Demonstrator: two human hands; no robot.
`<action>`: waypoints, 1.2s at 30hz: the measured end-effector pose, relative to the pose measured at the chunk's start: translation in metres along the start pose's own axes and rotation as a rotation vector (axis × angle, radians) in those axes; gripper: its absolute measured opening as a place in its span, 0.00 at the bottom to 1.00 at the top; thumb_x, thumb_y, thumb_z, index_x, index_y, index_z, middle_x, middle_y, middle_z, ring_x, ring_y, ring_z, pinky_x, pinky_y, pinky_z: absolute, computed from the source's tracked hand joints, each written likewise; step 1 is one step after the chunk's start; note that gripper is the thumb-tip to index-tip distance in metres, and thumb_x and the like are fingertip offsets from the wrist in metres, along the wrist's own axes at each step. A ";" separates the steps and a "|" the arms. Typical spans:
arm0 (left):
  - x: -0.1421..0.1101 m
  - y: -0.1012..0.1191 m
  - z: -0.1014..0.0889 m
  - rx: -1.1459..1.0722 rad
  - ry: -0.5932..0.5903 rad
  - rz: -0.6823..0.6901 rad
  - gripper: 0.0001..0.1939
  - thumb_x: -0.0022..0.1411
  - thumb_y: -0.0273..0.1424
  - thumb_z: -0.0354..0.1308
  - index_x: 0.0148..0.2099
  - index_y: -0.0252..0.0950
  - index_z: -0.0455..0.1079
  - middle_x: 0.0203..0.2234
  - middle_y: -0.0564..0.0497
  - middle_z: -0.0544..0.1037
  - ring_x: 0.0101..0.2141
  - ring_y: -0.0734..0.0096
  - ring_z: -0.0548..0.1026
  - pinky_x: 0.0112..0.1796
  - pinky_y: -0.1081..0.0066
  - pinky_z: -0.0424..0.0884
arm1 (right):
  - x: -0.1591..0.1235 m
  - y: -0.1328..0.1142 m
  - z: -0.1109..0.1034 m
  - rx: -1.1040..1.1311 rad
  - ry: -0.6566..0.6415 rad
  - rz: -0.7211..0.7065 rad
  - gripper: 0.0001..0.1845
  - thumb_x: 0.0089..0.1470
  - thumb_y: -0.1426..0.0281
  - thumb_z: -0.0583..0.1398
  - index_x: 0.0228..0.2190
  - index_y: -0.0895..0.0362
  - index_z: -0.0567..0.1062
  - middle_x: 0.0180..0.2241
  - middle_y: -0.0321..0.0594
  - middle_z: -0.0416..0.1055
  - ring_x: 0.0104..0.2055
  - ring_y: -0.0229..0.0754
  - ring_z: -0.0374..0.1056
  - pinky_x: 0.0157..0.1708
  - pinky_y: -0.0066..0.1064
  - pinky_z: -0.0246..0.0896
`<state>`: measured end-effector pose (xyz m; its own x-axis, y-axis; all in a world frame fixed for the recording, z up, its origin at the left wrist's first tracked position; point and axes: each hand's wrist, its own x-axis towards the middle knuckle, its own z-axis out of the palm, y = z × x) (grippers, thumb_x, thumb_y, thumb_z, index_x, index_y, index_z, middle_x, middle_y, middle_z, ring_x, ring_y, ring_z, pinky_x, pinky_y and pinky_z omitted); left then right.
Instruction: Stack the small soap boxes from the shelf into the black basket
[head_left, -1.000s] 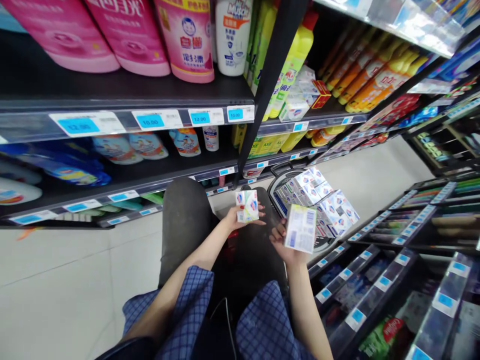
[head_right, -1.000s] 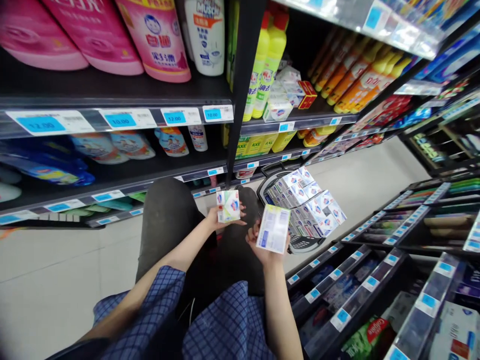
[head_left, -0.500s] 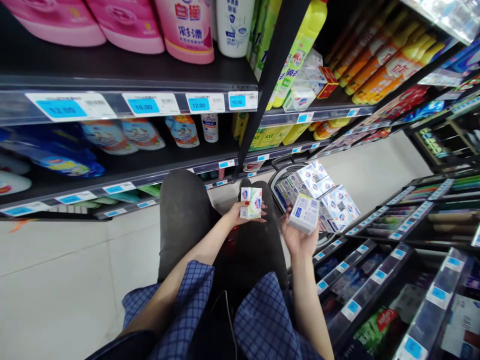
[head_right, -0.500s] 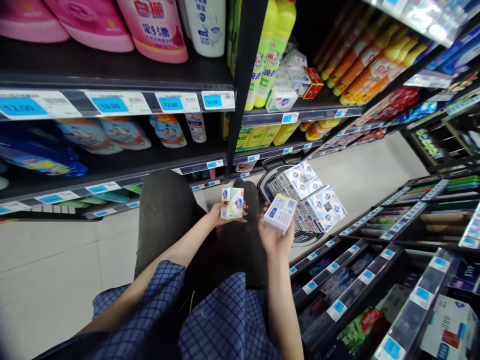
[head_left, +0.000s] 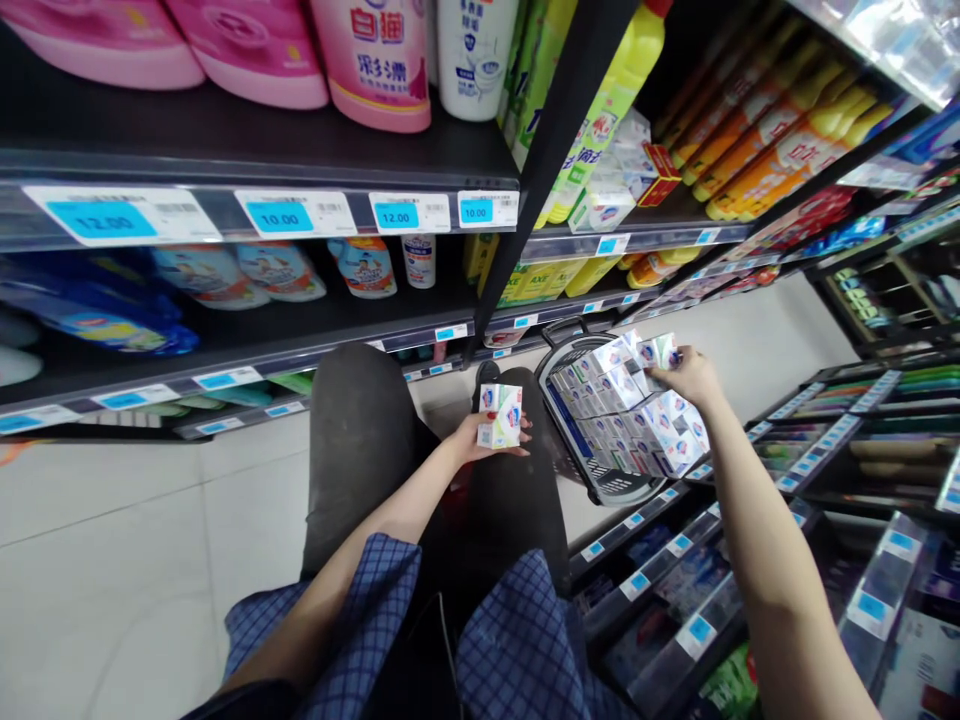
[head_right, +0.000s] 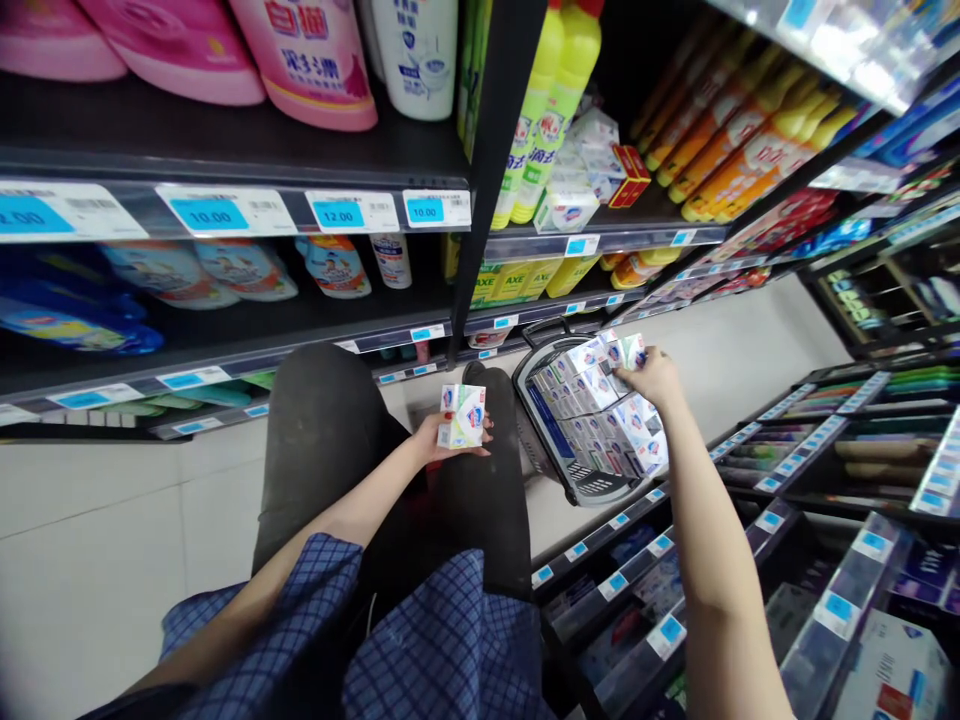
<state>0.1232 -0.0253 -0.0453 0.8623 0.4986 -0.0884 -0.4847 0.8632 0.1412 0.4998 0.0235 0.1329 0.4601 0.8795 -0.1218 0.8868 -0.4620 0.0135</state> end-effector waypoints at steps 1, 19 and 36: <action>0.000 0.000 -0.001 -0.004 -0.005 0.001 0.28 0.48 0.34 0.62 0.51 0.26 0.72 0.43 0.37 0.78 0.41 0.49 0.78 0.45 0.46 0.71 | 0.006 -0.002 0.006 -0.018 -0.030 0.002 0.36 0.46 0.54 0.67 0.49 0.66 0.69 0.43 0.57 0.73 0.47 0.54 0.70 0.47 0.39 0.64; 0.001 -0.001 -0.009 -0.042 -0.048 -0.001 0.30 0.46 0.35 0.66 0.51 0.26 0.71 0.43 0.37 0.78 0.43 0.49 0.77 0.45 0.46 0.71 | 0.049 -0.019 0.088 -0.182 -0.121 -0.108 0.34 0.48 0.54 0.65 0.48 0.66 0.69 0.44 0.59 0.74 0.47 0.53 0.72 0.45 0.36 0.65; 0.001 -0.002 -0.012 -0.054 -0.047 -0.002 0.29 0.47 0.35 0.65 0.51 0.26 0.72 0.44 0.36 0.78 0.43 0.48 0.77 0.45 0.47 0.71 | 0.054 -0.021 0.089 -0.146 -0.155 -0.101 0.35 0.47 0.55 0.67 0.50 0.65 0.69 0.45 0.58 0.74 0.47 0.53 0.72 0.46 0.37 0.65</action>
<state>0.1237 -0.0257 -0.0577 0.8684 0.4941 -0.0416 -0.4895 0.8677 0.0873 0.5024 0.0708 0.0378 0.3662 0.8873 -0.2804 0.9302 -0.3409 0.1358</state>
